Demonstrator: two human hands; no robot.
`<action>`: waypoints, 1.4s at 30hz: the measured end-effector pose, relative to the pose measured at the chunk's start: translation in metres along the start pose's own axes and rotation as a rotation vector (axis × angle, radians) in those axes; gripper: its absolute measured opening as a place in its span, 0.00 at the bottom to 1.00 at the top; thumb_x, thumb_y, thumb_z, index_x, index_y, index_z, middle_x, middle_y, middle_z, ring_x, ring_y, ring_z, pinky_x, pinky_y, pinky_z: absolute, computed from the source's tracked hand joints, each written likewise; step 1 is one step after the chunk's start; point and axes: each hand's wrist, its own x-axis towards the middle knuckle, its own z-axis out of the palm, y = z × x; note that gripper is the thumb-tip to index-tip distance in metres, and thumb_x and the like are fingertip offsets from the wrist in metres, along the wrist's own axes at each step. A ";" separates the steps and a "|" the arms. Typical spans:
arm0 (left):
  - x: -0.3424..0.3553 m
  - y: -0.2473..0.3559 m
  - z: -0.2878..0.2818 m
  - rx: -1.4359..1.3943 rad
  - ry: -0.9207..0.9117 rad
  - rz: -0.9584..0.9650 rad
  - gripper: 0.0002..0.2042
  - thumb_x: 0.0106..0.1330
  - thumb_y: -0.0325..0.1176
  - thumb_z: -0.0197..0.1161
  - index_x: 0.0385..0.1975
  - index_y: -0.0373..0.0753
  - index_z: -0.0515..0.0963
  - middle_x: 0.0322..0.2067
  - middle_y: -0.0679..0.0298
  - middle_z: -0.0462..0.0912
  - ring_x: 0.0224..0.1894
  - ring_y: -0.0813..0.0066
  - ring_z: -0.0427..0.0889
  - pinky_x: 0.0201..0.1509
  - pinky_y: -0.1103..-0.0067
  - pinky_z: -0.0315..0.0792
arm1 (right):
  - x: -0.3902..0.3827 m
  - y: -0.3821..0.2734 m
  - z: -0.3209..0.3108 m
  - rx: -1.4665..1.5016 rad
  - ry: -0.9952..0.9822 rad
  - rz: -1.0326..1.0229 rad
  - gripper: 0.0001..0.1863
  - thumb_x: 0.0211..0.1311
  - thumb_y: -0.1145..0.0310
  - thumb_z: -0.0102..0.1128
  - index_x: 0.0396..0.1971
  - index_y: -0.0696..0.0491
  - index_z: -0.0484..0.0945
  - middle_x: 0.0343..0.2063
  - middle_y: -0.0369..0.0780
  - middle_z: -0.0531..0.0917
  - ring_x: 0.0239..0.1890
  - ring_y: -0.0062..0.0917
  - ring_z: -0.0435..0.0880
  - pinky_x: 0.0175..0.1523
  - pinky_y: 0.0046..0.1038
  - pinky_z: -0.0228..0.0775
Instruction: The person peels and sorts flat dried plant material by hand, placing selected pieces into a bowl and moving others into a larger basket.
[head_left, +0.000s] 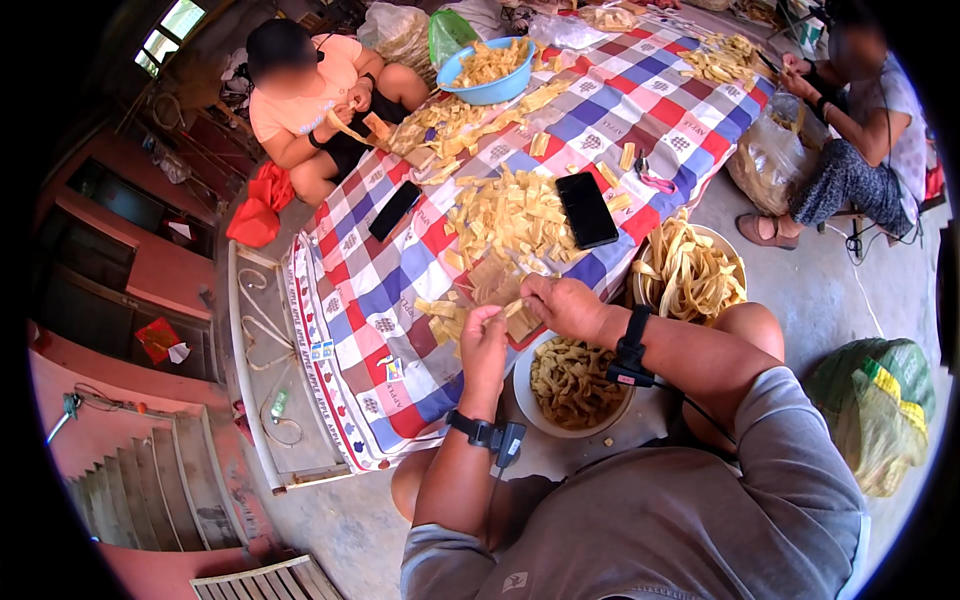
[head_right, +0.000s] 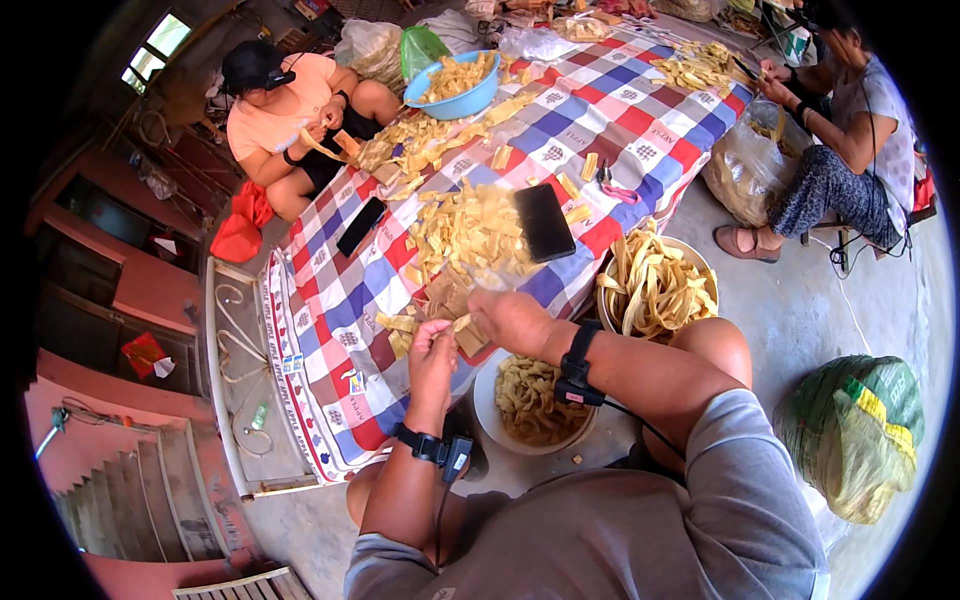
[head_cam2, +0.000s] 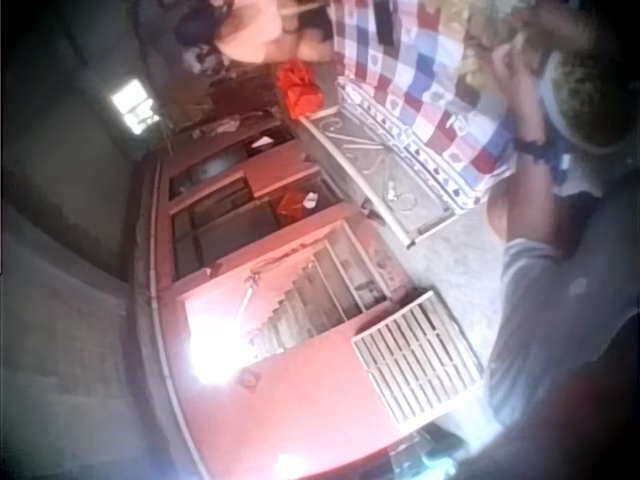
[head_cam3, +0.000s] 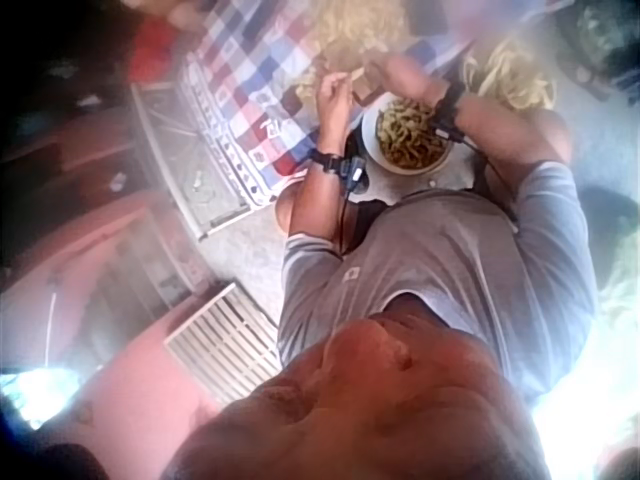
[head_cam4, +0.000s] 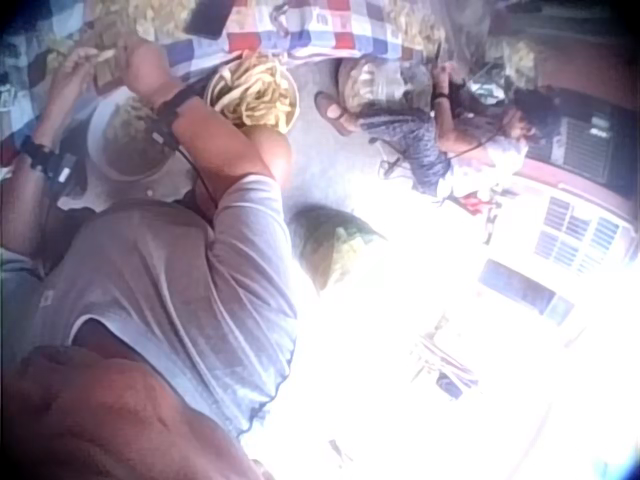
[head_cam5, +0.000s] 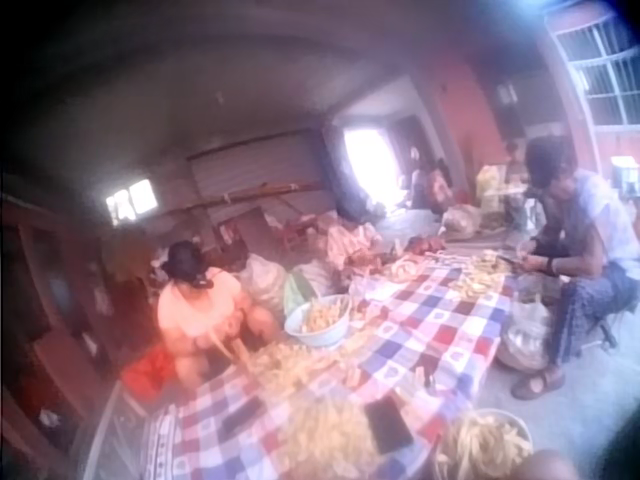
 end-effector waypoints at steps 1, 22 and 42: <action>0.001 -0.003 -0.002 0.004 -0.002 -0.001 0.06 0.70 0.27 0.56 0.44 0.36 0.72 0.23 0.72 0.71 0.18 0.89 0.63 0.20 0.87 0.58 | 0.000 -0.001 0.001 0.012 0.002 0.000 0.08 0.64 0.66 0.55 0.40 0.51 0.74 0.27 0.52 0.81 0.32 0.52 0.80 0.36 0.47 0.72; -0.038 0.046 0.006 -0.442 -0.059 0.002 0.24 0.72 0.26 0.51 0.67 0.37 0.59 0.46 0.55 0.79 0.44 0.67 0.82 0.52 0.70 0.74 | -0.023 -0.057 -0.038 0.834 -0.369 0.591 0.12 0.69 0.62 0.58 0.43 0.54 0.76 0.19 0.32 0.72 0.19 0.16 0.68 0.26 0.21 0.61; -0.046 0.037 0.004 -0.095 -0.342 -0.043 0.08 0.72 0.33 0.59 0.42 0.36 0.74 0.27 0.71 0.76 0.25 0.86 0.70 0.32 0.86 0.68 | -0.040 -0.056 -0.035 0.597 -0.355 0.044 0.15 0.72 0.62 0.51 0.43 0.59 0.78 0.27 0.40 0.83 0.29 0.28 0.82 0.38 0.31 0.75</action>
